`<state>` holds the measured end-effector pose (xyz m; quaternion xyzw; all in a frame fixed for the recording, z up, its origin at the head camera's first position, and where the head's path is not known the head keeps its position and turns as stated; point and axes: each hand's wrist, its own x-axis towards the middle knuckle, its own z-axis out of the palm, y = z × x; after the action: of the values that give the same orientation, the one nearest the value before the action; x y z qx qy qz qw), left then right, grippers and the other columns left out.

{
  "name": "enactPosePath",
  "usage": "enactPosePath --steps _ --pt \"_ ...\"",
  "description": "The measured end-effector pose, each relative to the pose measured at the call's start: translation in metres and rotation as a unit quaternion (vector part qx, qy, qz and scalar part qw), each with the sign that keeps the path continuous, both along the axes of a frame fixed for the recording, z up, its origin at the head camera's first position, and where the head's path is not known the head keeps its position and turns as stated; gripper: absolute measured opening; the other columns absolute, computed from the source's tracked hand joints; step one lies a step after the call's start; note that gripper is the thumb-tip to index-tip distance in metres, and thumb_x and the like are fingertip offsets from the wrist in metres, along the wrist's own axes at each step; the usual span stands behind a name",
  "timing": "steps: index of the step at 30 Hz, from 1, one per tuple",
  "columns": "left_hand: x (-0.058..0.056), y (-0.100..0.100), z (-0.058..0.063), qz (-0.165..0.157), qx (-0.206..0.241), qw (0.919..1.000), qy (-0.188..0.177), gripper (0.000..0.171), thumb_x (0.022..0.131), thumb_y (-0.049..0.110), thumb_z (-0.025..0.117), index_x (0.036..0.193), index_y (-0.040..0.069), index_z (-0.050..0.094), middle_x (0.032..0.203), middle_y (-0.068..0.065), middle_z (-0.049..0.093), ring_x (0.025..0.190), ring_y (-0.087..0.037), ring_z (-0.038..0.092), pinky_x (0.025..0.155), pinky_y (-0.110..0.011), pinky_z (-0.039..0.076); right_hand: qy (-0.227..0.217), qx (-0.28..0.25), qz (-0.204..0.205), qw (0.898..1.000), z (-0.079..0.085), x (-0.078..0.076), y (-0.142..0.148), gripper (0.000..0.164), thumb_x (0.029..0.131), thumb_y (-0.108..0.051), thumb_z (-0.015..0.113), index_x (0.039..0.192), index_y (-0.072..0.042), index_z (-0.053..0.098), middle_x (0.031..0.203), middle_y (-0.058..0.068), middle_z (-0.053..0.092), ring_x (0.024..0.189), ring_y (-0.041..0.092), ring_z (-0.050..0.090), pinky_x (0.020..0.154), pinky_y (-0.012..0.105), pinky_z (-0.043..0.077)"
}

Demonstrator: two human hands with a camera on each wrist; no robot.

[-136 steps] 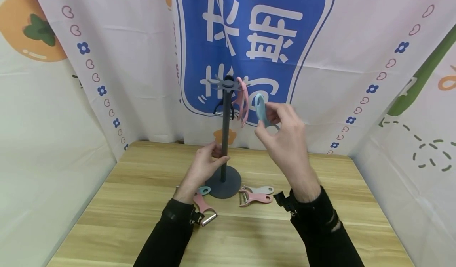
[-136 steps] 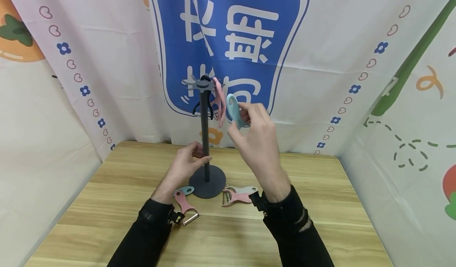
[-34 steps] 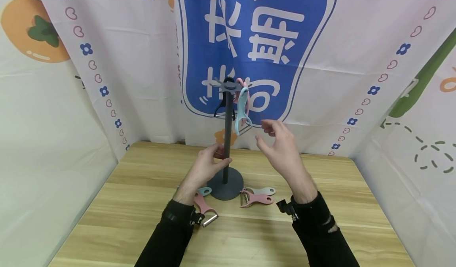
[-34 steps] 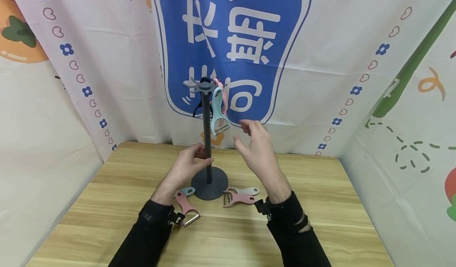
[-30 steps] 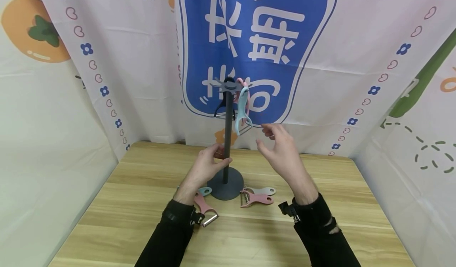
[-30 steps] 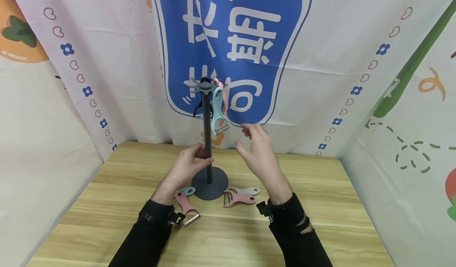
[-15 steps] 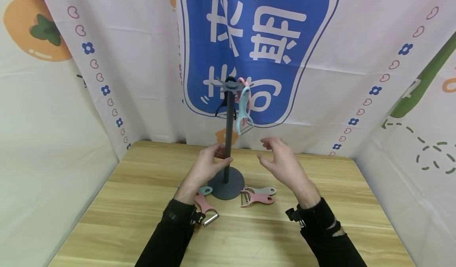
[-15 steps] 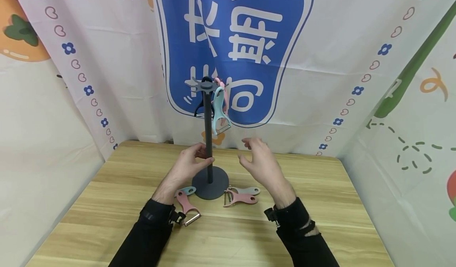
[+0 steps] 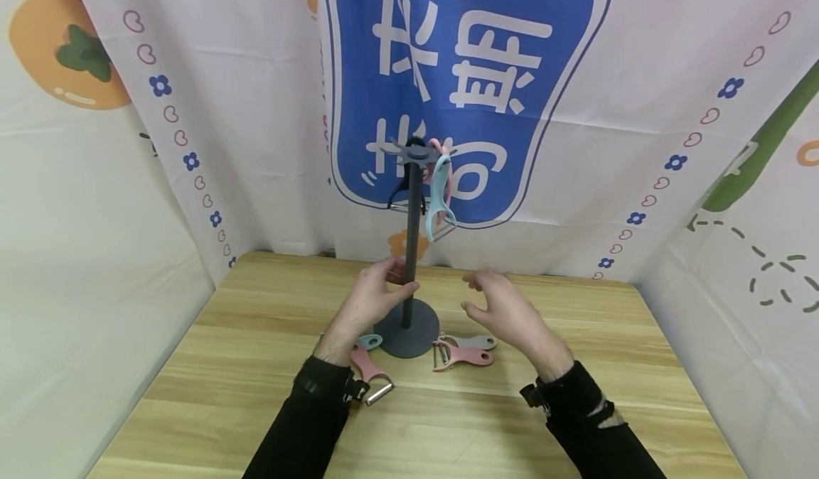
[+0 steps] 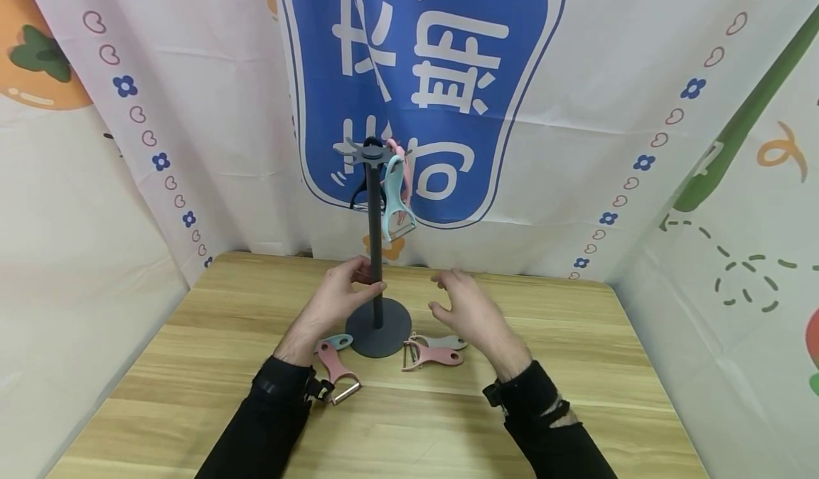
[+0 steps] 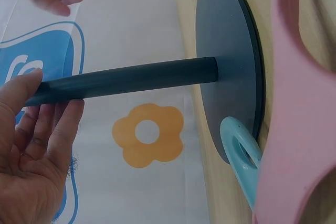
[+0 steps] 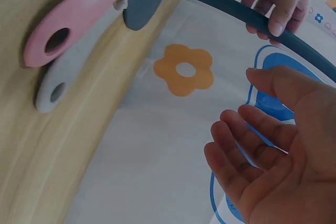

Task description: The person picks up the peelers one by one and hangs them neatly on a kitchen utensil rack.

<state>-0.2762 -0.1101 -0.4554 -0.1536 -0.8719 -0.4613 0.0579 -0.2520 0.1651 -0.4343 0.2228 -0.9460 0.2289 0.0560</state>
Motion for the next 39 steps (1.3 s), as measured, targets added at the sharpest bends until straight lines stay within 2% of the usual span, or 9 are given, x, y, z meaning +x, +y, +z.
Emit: enactPosePath --steps 9,16,23,27,30,34,39 --pt "0.000 0.001 0.001 0.000 0.007 1.0000 -0.006 0.030 0.093 0.032 0.079 0.118 0.021 0.067 0.107 0.006 0.069 0.104 -0.017 0.069 0.083 -0.043 0.059 -0.006 0.044 0.044 0.998 -0.016 0.005 -0.001 0.046 0.092 -0.024 0.079 0.132 -0.007 0.065 0.119 0.007 0.068 0.108 0.021 0.063 0.091 0.039 0.054" --pt "0.000 0.000 0.000 -0.003 0.008 0.9999 -0.009 0.030 0.093 0.033 0.079 0.118 0.022 0.067 0.107 0.006 0.069 0.104 -0.017 0.069 0.083 -0.043 0.059 -0.047 0.071 0.086 0.993 -0.027 0.009 -0.002 0.044 0.091 -0.019 0.079 0.132 -0.010 0.065 0.121 0.004 0.066 0.111 0.019 0.062 0.094 0.036 0.053" --pt "0.000 -0.001 -0.001 -0.001 0.008 0.9999 -0.010 0.029 0.093 0.034 0.079 0.117 0.023 0.066 0.107 0.007 0.069 0.105 -0.017 0.068 0.084 -0.043 0.059 -0.080 0.088 0.127 0.985 -0.039 0.010 -0.005 0.044 0.091 -0.020 0.080 0.130 -0.004 0.066 0.121 0.009 0.066 0.110 0.023 0.063 0.093 0.040 0.055" --pt "0.000 -0.001 -0.001 -0.002 0.008 0.9999 -0.007 0.028 0.093 0.034 0.079 0.116 0.024 0.067 0.106 0.007 0.068 0.104 -0.016 0.068 0.084 -0.043 0.059 -0.084 0.104 0.144 0.981 -0.048 0.011 -0.006 0.036 0.092 -0.023 0.079 0.122 -0.006 0.071 0.115 0.007 0.067 0.104 0.020 0.064 0.090 0.038 0.056" --pt "0.000 -0.001 -0.001 -0.004 0.008 1.0000 -0.004 0.027 0.093 0.033 0.078 0.115 0.023 0.067 0.105 0.007 0.069 0.103 -0.015 0.068 0.084 -0.043 0.059 -0.080 0.118 0.152 0.978 -0.052 0.012 -0.007 0.027 0.089 -0.015 0.080 0.114 -0.010 0.072 0.109 0.002 0.067 0.097 0.016 0.063 0.085 0.034 0.056" --pt "0.001 -0.001 0.000 -0.004 0.010 0.9999 -0.003 0.026 0.093 0.032 0.078 0.115 0.023 0.067 0.105 0.007 0.069 0.103 -0.015 0.068 0.084 -0.043 0.058 -0.064 0.135 0.162 0.975 -0.055 0.015 -0.007 0.025 0.085 -0.007 0.079 0.109 -0.013 0.073 0.102 -0.004 0.065 0.091 0.011 0.061 0.080 0.029 0.056" --pt "0.000 -0.001 -0.001 -0.003 0.012 0.9999 -0.004 0.028 0.093 0.032 0.079 0.116 0.023 0.067 0.106 0.007 0.068 0.103 -0.016 0.068 0.083 -0.043 0.059 -0.050 0.142 0.169 0.974 -0.057 0.017 -0.008 0.016 0.091 -0.012 0.079 0.105 -0.015 0.073 0.098 -0.007 0.063 0.088 0.009 0.059 0.077 0.028 0.055"
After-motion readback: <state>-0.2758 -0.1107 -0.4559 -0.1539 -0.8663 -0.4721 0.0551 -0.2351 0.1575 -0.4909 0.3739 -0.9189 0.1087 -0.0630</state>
